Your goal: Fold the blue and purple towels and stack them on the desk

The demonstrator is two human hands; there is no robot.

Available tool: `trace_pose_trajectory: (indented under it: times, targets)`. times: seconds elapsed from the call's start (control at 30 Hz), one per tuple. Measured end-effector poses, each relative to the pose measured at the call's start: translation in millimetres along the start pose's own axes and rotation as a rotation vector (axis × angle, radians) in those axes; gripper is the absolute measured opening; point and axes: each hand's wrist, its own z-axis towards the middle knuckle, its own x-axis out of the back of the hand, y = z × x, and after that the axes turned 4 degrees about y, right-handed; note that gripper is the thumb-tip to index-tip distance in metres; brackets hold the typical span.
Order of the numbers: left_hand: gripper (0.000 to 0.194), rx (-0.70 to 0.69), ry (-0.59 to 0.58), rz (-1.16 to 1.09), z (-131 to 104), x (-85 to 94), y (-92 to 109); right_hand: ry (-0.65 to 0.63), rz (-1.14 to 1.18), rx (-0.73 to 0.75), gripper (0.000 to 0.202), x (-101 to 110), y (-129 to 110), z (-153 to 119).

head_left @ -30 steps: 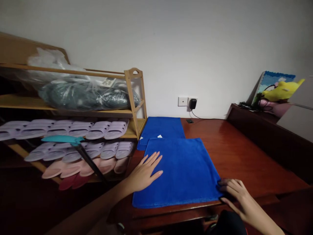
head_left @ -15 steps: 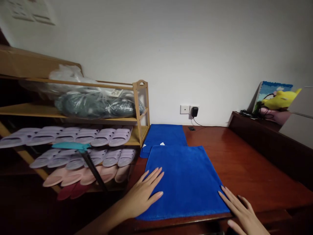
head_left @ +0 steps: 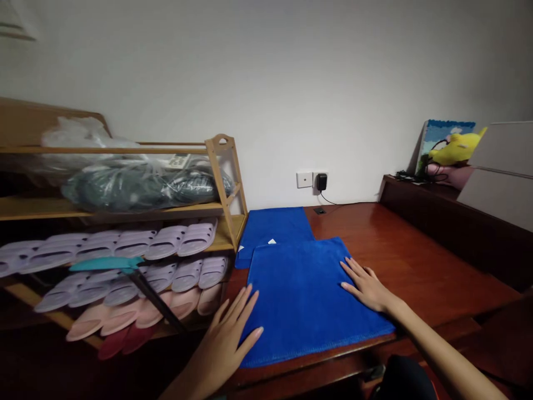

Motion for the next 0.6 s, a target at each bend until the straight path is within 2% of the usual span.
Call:
trace_pose_trajectory:
  times: [0.07,0.13,0.23,0.3,0.4,0.5,0.6]
  targets:
    - [0.072,0.058,0.094,0.038,-13.5,-4.6,-8.7,0.003,-0.006,-0.009,0.066,-4.1,3.2,-1.6]
    - [0.071,0.079,0.14,0.05,-28.5,-6.6,-13.5,0.059,-0.023,-0.004,0.065,-0.3,-0.8,-2.8]
    - [0.061,0.08,0.112,0.033,-45.6,-3.3,-9.0,0.139,-0.038,0.074,0.063,14.3,-30.1,6.9]
    - [0.057,0.098,0.086,0.016,-50.8,-0.6,-1.3,0.121,-0.047,0.185,0.056,22.8,-66.1,20.4]
    - [0.057,0.135,0.088,0.002,-52.1,-2.0,8.7,-0.024,-0.039,0.297,0.04,23.0,-135.4,41.8]
    - [0.06,0.16,0.111,0.002,-51.9,-6.1,13.7,-0.162,-0.013,0.286,0.038,6.4,-203.3,59.3]
    - [0.061,0.175,0.099,-0.032,-55.6,-3.8,16.1,-0.197,0.006,0.221,0.049,-15.6,-249.4,74.5]
